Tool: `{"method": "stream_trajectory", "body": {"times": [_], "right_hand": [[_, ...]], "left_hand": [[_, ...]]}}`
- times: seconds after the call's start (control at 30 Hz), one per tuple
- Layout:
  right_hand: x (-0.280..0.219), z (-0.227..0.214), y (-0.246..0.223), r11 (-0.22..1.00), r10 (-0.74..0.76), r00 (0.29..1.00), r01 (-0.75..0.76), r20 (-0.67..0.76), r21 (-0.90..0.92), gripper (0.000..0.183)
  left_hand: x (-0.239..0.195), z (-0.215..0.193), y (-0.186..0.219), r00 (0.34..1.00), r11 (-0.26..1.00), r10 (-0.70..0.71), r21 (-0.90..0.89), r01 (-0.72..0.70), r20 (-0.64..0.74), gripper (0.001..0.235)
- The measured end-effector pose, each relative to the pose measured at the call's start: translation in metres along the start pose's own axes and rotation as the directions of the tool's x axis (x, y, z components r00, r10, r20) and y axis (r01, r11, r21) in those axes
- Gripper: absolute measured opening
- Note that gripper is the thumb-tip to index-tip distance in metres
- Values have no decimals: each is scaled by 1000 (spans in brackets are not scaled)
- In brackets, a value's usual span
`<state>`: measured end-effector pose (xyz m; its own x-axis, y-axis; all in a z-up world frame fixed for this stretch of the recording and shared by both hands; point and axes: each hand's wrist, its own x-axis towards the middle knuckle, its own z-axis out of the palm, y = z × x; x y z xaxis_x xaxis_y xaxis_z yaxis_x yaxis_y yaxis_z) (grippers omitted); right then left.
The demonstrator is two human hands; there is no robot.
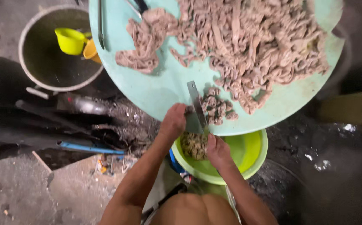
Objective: The person chops cleaned animal intestines with a cleaver on a round board and places the pieces into a green bucket.
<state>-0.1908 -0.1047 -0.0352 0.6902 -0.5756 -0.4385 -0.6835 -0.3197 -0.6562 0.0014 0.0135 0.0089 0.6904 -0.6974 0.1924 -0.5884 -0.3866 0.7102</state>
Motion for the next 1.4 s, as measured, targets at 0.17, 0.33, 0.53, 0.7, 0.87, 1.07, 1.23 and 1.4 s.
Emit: {"method": "stream_trajectory", "body": {"times": [0.17,0.33,0.53,0.7,0.87,1.07,1.23,1.4], "right_hand": [[-37,3,28,999,-49,998,49,42,-5,54],[-4,26,17,998,-42,998,44,50,-48,50],[17,5,19,830,-371,903,428,218,-357,51],[-68,-56,63,982,140,982,-121,-126,145,57],[-67,-73,83,920,390,898,-389,-203,48,63],[-50,-69,95,955,294,949,-296,-112,4,61],[-64,-88,102,978,208,978,-208,4,19,60],[-83,-104,114,957,276,951,-258,141,-135,64]], "left_hand": [[4,7,-9,995,994,84,80,-80,-56,18],[1,16,-13,994,990,110,93,-110,15,16],[11,20,-19,999,990,4,144,1,-34,10],[43,34,-2,997,983,-18,182,31,-75,28],[72,73,53,985,964,166,218,-150,-56,53],[53,86,63,975,969,170,155,-192,146,33],[7,66,62,952,965,207,115,-237,224,18],[-48,47,68,914,963,155,151,-225,374,20]]}}
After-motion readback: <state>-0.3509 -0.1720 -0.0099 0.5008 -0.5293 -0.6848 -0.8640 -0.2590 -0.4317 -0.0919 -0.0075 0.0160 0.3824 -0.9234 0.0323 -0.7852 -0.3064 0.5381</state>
